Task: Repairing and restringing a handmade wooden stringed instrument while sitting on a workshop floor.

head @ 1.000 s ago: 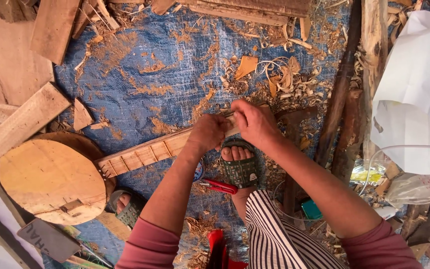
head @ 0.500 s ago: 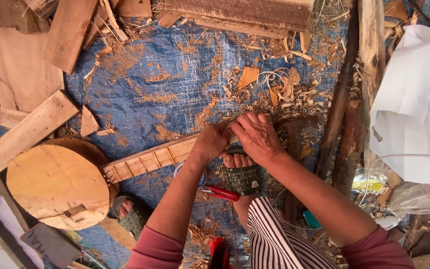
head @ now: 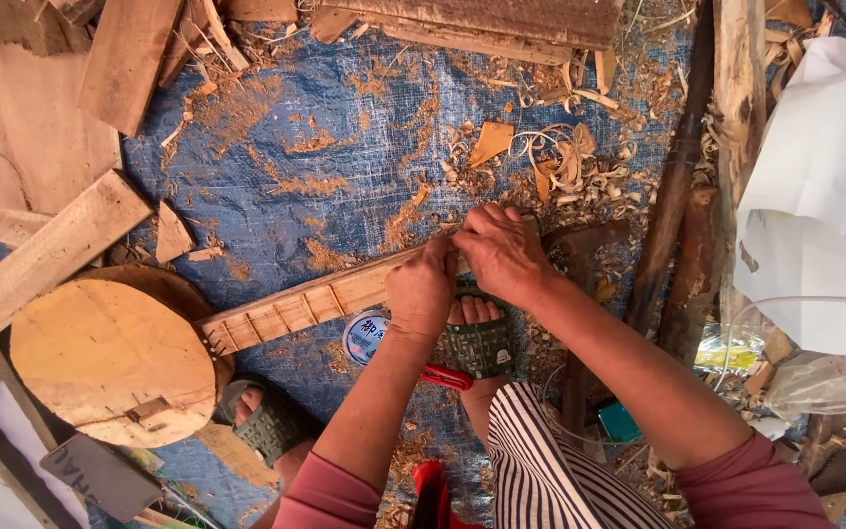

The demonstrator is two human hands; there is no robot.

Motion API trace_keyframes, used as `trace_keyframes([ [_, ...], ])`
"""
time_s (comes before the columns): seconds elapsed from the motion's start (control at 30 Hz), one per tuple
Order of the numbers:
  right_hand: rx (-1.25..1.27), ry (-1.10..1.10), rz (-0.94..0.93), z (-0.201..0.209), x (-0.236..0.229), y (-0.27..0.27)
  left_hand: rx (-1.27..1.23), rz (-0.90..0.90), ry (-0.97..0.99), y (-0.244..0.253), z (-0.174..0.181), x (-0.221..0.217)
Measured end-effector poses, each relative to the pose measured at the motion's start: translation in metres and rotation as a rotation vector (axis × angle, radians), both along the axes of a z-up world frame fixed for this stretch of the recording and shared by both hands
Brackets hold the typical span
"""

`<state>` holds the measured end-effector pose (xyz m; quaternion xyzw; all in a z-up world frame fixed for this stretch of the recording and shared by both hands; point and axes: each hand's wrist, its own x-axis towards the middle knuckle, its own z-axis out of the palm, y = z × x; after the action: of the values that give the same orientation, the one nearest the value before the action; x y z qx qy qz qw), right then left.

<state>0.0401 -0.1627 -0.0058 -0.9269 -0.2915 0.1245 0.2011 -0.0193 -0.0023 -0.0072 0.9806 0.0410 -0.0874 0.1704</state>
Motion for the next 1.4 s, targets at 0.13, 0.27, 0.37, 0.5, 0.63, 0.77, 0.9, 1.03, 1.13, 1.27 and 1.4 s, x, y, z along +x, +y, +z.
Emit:
trace_keyframes([
  [0.13, 0.053, 0.027, -0.004, -0.008, 0.0, -0.005, 0.095, -0.146, -0.347, 0.007, -0.002, 0.003],
  [0.27, 0.032, 0.059, -0.027, -0.005, -0.002, -0.007, -0.019, -0.094, 0.047, 0.007, 0.01, 0.012],
  [0.37, -0.007, 0.087, -0.032, 0.001, 0.001, -0.01, -0.212, 0.064, 0.492, 0.013, 0.009, 0.023],
  [0.5, -0.034, 0.027, -0.005, 0.013, -0.001, -0.011, -0.333, 0.245, 0.768, 0.013, 0.009, 0.039],
  [0.63, -0.046, 0.061, 0.013, 0.022, 0.0, -0.006, -0.31, 0.256, 0.815, 0.013, 0.003, 0.043],
  [0.77, -0.027, -0.096, 0.039, 0.012, 0.001, -0.002, -0.353, 0.228, 0.825, 0.016, 0.003, 0.044],
  [0.9, -0.011, -0.155, 0.069, 0.012, 0.002, -0.001, -0.453, 0.236, 0.834, 0.019, 0.018, 0.049],
  [1.03, 0.007, -0.164, 0.068, 0.012, 0.001, -0.002, -0.49, 0.247, 0.827, 0.019, 0.011, 0.045],
  [1.13, -0.026, -0.272, 0.087, -0.005, -0.007, -0.001, -0.487, 0.248, 0.833, 0.019, -0.003, 0.041],
  [1.27, -0.016, -0.289, 0.123, 0.013, -0.003, -0.002, -0.503, 0.243, 0.853, 0.022, -0.013, 0.039],
  [1.4, -0.085, 0.108, 0.034, 0.012, 0.021, -0.019, -0.499, 0.227, 0.852, 0.022, 0.012, 0.048],
])
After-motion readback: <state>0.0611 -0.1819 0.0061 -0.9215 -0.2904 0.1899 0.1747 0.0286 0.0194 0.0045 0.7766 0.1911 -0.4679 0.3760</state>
